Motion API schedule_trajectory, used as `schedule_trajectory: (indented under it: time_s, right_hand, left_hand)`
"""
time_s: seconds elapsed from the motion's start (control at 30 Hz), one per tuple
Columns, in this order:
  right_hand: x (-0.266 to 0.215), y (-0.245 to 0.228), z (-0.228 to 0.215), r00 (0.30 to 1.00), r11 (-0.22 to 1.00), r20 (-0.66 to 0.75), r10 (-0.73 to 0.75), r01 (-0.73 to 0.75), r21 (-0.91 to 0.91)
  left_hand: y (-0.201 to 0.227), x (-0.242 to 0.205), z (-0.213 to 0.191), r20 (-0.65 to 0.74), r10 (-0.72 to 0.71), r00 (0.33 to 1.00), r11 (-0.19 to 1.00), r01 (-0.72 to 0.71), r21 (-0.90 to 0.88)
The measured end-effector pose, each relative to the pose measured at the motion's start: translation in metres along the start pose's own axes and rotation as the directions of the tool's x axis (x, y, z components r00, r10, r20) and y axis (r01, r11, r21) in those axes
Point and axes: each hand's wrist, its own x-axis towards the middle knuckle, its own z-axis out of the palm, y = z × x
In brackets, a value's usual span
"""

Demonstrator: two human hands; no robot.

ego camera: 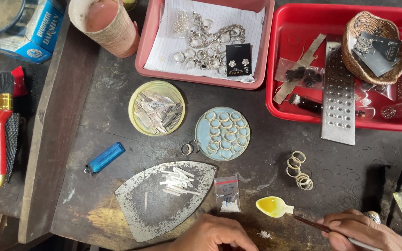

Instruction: Applying resin to a small jewelry component using a precision applicator tool at a workshop bench.

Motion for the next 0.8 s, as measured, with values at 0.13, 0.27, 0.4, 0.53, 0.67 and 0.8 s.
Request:
schedule_trajectory:
  time_s: [0.13,0.27,0.4,0.53,0.67,0.8]
  right_hand:
    - [-0.002,-0.004,0.0,1.0,1.0,-0.022,-0.017,0.018,0.019]
    - [-0.004,-0.006,0.002,0.986,0.982,-0.12,-0.115,0.131,0.133]
    - [-0.001,-0.003,-0.002,1.0,1.0,-0.004,-0.025,0.025,0.014]
    - [-0.003,-0.005,0.0,0.998,0.998,-0.053,-0.039,0.042,0.047]
    - [-0.004,-0.007,-0.001,0.987,0.984,-0.091,-0.131,0.141,0.111]
    - [-0.005,0.005,-0.002,0.985,0.981,0.052,-0.163,0.156,0.119]
  left_hand:
    - [0.0,0.0,-0.001,0.018,0.012,1.0,1.0,-0.012,0.022]
    - [-0.004,-0.001,0.0,0.022,0.037,0.999,0.999,-0.038,0.037]
    - [-0.003,0.0,-0.001,0.021,0.02,1.0,1.0,-0.02,0.024]
    - [-0.005,0.0,-0.001,0.029,0.075,0.997,0.995,-0.077,0.06]
    - [-0.007,-0.001,0.0,0.032,0.055,0.998,0.996,-0.057,0.063]
    - [-0.004,-0.001,0.001,0.016,0.04,0.999,0.999,-0.04,0.035]
